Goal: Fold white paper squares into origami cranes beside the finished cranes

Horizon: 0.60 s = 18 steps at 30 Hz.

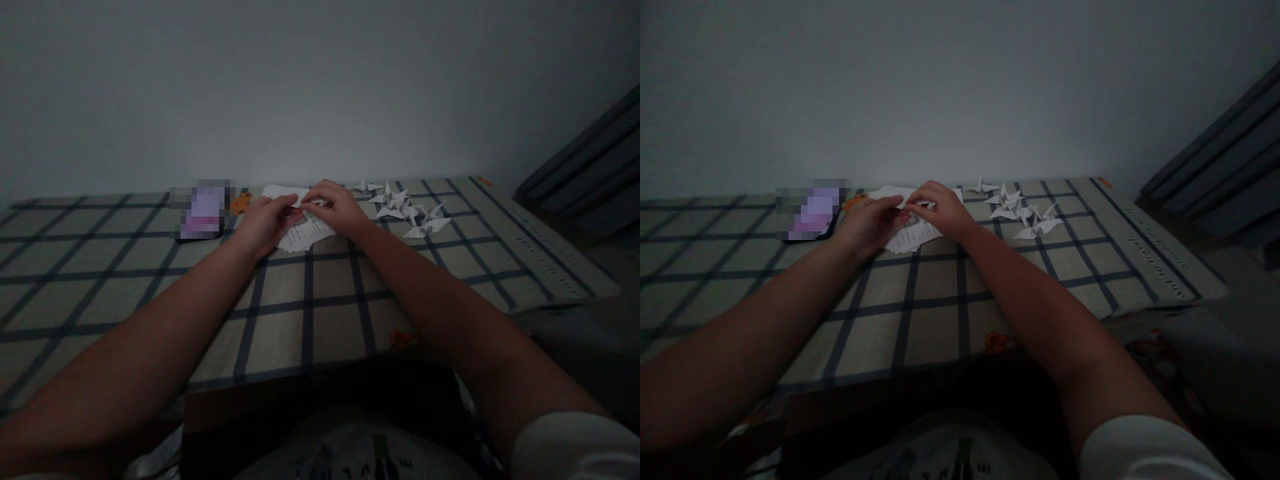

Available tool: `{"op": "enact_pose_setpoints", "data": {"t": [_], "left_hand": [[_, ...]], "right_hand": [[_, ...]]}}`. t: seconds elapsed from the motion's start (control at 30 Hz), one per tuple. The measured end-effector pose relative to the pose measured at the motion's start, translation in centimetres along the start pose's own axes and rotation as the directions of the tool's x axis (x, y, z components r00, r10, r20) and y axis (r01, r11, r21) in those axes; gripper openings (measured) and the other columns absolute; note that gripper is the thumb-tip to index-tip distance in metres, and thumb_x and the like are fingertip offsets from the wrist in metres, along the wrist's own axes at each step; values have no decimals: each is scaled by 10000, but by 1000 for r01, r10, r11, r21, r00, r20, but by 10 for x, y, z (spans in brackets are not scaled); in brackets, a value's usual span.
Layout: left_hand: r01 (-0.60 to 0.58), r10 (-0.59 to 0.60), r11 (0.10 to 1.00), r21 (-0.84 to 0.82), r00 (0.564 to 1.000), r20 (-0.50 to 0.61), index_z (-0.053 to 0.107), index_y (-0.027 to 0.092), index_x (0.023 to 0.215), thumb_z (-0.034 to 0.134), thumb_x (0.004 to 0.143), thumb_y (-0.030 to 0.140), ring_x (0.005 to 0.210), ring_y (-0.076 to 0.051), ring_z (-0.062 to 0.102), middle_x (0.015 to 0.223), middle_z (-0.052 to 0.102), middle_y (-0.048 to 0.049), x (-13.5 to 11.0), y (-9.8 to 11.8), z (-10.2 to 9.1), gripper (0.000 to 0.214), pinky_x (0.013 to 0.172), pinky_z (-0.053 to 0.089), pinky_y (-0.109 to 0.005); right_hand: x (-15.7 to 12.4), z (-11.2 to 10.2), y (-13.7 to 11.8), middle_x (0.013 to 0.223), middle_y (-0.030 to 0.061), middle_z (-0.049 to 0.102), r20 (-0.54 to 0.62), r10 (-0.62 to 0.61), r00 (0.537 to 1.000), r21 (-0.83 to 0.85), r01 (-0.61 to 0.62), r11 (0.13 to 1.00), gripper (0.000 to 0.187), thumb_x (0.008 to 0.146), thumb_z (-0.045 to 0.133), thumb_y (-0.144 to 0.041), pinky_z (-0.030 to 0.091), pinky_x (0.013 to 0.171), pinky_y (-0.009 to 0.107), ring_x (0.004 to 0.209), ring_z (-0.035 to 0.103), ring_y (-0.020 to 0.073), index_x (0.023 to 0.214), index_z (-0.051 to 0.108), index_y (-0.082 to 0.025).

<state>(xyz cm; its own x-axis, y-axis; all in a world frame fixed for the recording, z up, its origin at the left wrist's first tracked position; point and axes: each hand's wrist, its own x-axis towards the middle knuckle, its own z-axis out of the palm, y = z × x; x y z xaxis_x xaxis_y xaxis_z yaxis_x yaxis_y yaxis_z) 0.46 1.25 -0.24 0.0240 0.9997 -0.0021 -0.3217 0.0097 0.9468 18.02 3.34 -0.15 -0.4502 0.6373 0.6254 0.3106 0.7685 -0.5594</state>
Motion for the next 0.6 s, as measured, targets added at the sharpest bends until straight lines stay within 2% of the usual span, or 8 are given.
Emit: {"op": "enact_pose_setpoints", "data": {"t": [0.1,0.27,0.4,0.53,0.6], "left_hand": [[3,-3,1000,-26,1000,12,666,165,706,750,781,241,580,-103,644,679,689,-31,1,-1,0,136,623,584,-214],[-86,88,993,84,996,-23,672,170,746,812,732,319,595,-134,664,705,708,-43,3,-7,-3,204,586,587,-246],[-135,135,984,118,991,6,700,144,771,835,691,363,620,-128,671,771,734,-58,2,-9,-5,269,600,570,-225],[-186,184,958,219,982,28,731,128,814,860,657,377,673,-141,679,822,750,-77,-2,-6,-5,322,648,574,-242],[-192,187,949,249,981,42,734,124,826,866,649,373,698,-151,681,834,749,-83,-4,-4,-4,333,675,578,-260]], "right_hand": [[1,0,2,929,57,648,7,-11,1000,-5,11,1000,85,888,646,-251,447,921,340,946,579,181,887,694,-181],[0,0,2,953,63,651,42,2,999,-7,-2,1000,75,873,643,-245,452,932,355,964,584,190,871,689,-185],[-2,2,0,954,64,643,27,14,1000,29,-14,999,102,868,638,-273,464,885,323,959,582,183,868,667,-175],[-1,6,4,943,50,640,-35,131,991,134,-125,983,200,889,619,-334,465,853,291,908,584,158,991,636,-163],[-1,7,9,947,48,648,-24,189,982,184,-182,966,251,888,622,-359,469,842,286,886,588,152,1040,635,-160]]}}
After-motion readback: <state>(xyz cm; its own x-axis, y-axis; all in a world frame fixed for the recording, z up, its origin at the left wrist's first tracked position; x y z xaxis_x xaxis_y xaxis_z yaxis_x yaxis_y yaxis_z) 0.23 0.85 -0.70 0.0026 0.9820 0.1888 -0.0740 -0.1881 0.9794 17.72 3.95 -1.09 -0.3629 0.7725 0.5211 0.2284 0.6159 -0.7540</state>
